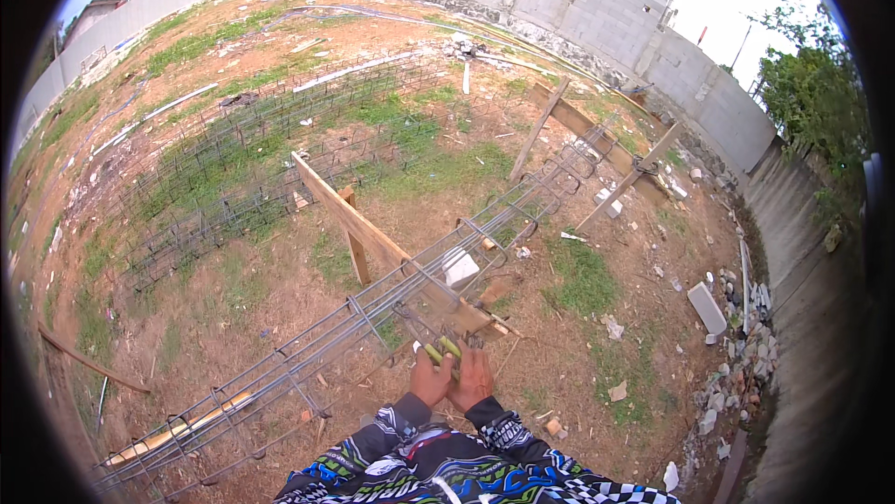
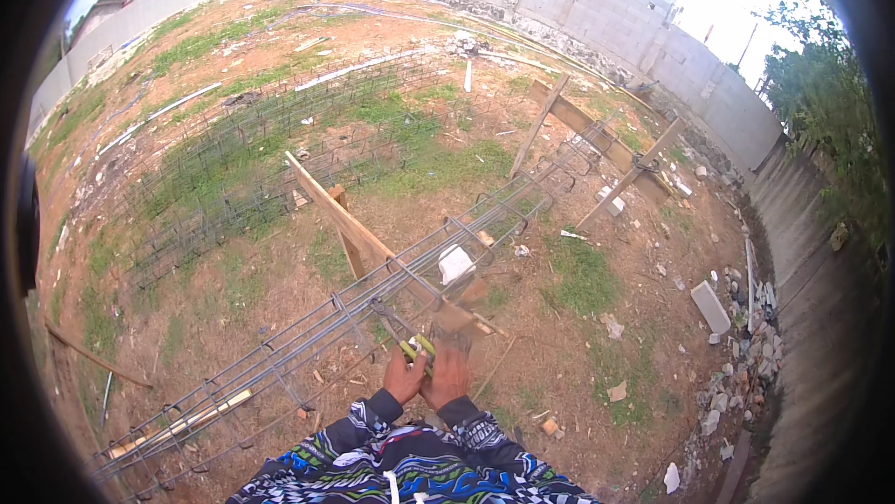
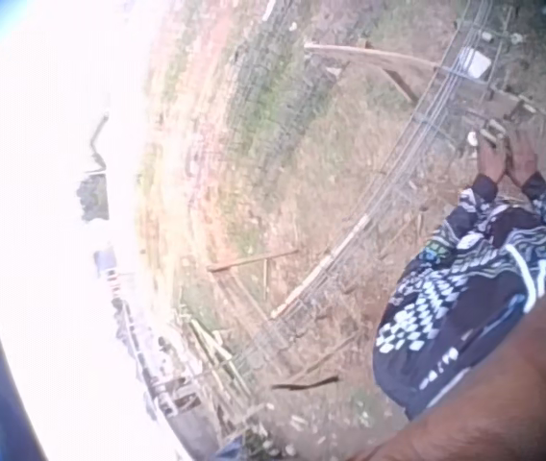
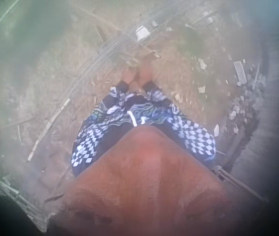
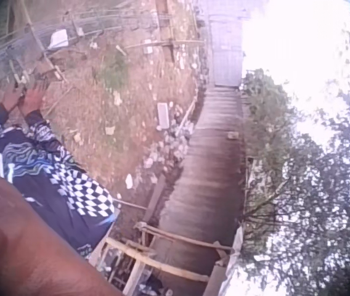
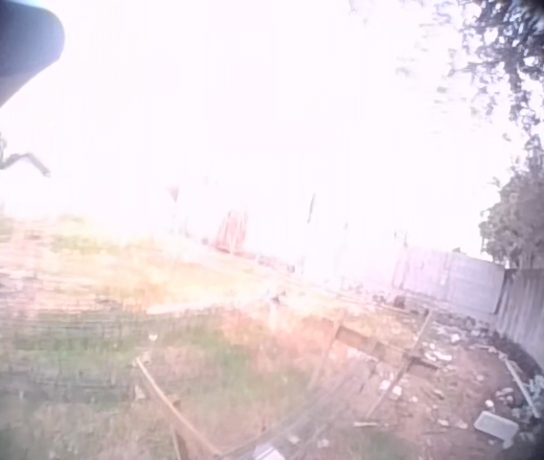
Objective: The person assembles a rebar cage by hand, aligning and tying intersecting steel bars with wire. They use pliers to twist and secure the wire ties at multiple junctions, then move the assembled cage to a nearby wall.
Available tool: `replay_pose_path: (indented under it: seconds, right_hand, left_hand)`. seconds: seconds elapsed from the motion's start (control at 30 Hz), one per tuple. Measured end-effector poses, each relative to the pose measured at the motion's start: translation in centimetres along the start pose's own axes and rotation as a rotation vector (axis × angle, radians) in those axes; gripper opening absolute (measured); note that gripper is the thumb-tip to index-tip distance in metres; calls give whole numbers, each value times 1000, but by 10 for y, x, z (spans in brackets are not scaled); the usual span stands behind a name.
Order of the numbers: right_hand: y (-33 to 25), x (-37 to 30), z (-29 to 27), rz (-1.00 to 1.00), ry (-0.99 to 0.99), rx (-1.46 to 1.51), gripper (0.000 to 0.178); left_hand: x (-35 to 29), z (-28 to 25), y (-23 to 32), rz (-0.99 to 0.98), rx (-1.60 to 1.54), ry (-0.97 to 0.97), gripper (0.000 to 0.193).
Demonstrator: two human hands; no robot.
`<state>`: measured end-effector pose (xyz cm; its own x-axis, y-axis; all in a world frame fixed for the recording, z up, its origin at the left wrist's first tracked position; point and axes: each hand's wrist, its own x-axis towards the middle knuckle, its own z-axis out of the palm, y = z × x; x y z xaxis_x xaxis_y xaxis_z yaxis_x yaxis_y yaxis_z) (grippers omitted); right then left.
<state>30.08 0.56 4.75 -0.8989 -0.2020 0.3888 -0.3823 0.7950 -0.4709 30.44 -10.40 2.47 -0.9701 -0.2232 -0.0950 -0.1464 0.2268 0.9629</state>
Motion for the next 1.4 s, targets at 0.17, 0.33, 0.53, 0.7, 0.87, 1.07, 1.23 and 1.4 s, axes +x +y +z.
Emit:
replay_pose_path:
  seconds: [0.17, 0.33, 0.53, 0.7, 0.87, 1.07, 1.23, 1.4]
  right_hand:
    - [47, -9, 4, 222, -448, 717, 78]
    - [53, -9, -12, 320, -547, 1128, 83]
    - [59, -14, -18, 437, -615, 1348, 74]
    - [45, -19, 9, 543, -589, 1423, 66]
    - [79, -16, 47, 379, -900, 1213, 73]
    - [38, -1, 17, 422, -1094, 1401, 99]
    - [5, 10, 8, 262, -914, 699, 98]
    - [42, 0, 53, 125, -1006, 357, 78]
  left_hand:
    - [-1, -9, 17, 171, -3, -76, 41]
    - [-8, -3, 26, 166, 115, -123, 43]
    - [-15, -12, 55, 23, 270, -76, 52]
    - [-26, -17, 45, 282, 529, 185, 43]
    - [-23, -32, 43, 282, 488, 57, 28]
    - [-25, -35, 18, 232, 5, 401, 30]
    - [-26, -44, -5, 92, 102, 436, 24]
    - [-32, -61, 24, 194, 388, 72, 19]
